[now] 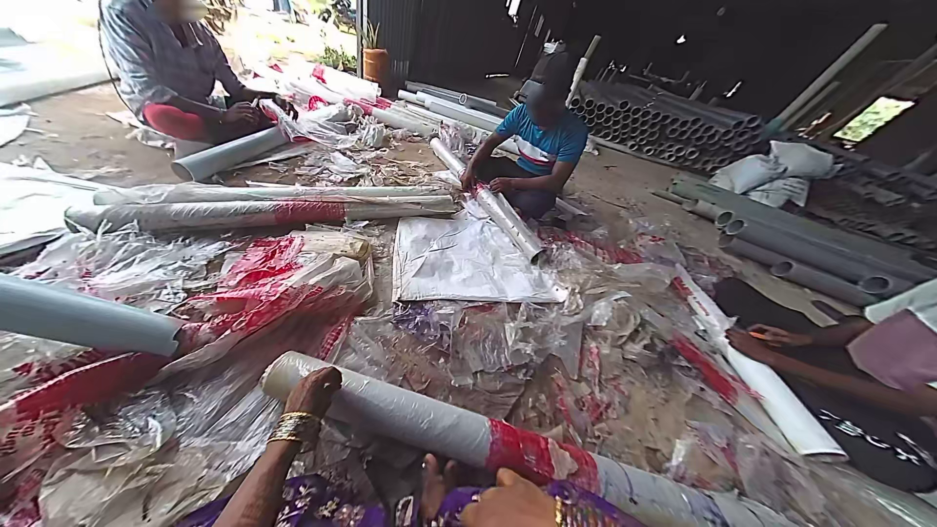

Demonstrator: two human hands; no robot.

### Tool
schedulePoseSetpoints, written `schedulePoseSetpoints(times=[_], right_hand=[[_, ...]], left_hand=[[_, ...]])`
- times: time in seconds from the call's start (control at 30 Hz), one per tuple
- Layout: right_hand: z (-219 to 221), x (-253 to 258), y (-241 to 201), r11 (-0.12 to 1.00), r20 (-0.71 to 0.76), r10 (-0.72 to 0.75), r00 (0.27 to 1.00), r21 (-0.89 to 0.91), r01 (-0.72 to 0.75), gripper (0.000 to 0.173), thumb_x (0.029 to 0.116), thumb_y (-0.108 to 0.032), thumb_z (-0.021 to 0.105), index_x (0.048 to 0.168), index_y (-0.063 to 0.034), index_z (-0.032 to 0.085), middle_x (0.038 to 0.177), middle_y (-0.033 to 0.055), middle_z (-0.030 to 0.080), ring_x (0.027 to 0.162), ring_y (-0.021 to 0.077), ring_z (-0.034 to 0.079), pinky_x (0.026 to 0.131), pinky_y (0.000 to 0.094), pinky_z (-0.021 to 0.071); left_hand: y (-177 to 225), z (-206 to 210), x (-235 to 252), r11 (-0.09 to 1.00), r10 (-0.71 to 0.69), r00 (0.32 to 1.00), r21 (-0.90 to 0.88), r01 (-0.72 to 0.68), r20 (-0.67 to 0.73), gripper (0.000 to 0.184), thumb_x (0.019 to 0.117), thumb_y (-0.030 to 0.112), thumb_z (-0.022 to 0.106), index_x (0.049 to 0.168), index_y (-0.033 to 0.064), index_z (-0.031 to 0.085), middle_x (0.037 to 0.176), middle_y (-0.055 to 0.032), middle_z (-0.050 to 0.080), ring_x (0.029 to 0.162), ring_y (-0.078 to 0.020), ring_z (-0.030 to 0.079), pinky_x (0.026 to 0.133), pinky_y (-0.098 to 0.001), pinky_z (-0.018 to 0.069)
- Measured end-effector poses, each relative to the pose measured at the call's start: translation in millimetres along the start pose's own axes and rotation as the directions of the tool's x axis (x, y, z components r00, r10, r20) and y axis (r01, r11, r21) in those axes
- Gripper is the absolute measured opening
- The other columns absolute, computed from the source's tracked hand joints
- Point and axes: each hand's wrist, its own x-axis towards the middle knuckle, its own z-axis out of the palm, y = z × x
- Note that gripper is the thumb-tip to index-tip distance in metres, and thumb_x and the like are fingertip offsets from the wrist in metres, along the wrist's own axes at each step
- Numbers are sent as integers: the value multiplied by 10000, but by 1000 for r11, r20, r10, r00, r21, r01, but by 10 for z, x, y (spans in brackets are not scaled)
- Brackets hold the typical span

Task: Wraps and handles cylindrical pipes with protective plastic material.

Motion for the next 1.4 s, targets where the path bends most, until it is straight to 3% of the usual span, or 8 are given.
schedulePoseSetpoints(times=[0.3,0.5,0.73,1.0,1.27,1.4], right_hand=[[-46,-22,-9,1000,38,18,999,13,-19,466,1041,-8,440,1489,-101,528,1285,267,642,1175,454,621,960,623,439],[-15,-35,17,999,23,15,1000,33,-16,454,1039,-23,465,1480,-104,538,1301,270,636,1186,461,615,950,634,437],[-11,-66,19,999,23,29,999,26,-30,482,1023,-13,490,1491,-120,526,1322,266,628,1205,462,606,965,638,432],[-5,-74,3,999,28,29,999,24,-30,449,1044,-26,462,1477,-122,539,1300,265,636,1210,458,605,978,635,429],[-24,-62,-24,999,35,35,999,35,-36,446,1061,-28,434,1484,-128,536,1307,271,628,1203,459,605,977,632,429],[-17,-49,-28,999,36,35,999,20,-36,444,1057,-25,438,1476,-128,541,1304,266,631,1196,454,611,964,629,437]], left_hand=[[-128,62,-40,990,94,992,-93,-101,-85,220,902,-25,716,1119,-53,740,1185,-247,723,1191,-416,667,1089,-579,463],[-175,12,-58,994,44,994,-95,-54,-102,354,854,37,804,1196,-11,727,1297,-257,671,1275,-469,589,1099,-626,419],[-338,71,-31,998,-4,991,-58,-4,-134,432,787,109,875,1189,23,741,1395,-274,603,1362,-512,491,1101,-694,367],[-341,45,-56,999,2,995,-45,-7,-104,355,794,-7,828,1141,46,768,1403,-267,600,1382,-510,472,1102,-691,370],[-217,85,-97,998,8,998,60,-4,-65,385,816,144,862,1189,131,769,1457,-193,586,1421,-484,438,1104,-695,363],[-215,131,-98,999,34,993,45,-30,-109,350,814,100,857,1156,126,785,1433,-193,610,1408,-488,456,1108,-704,345]])
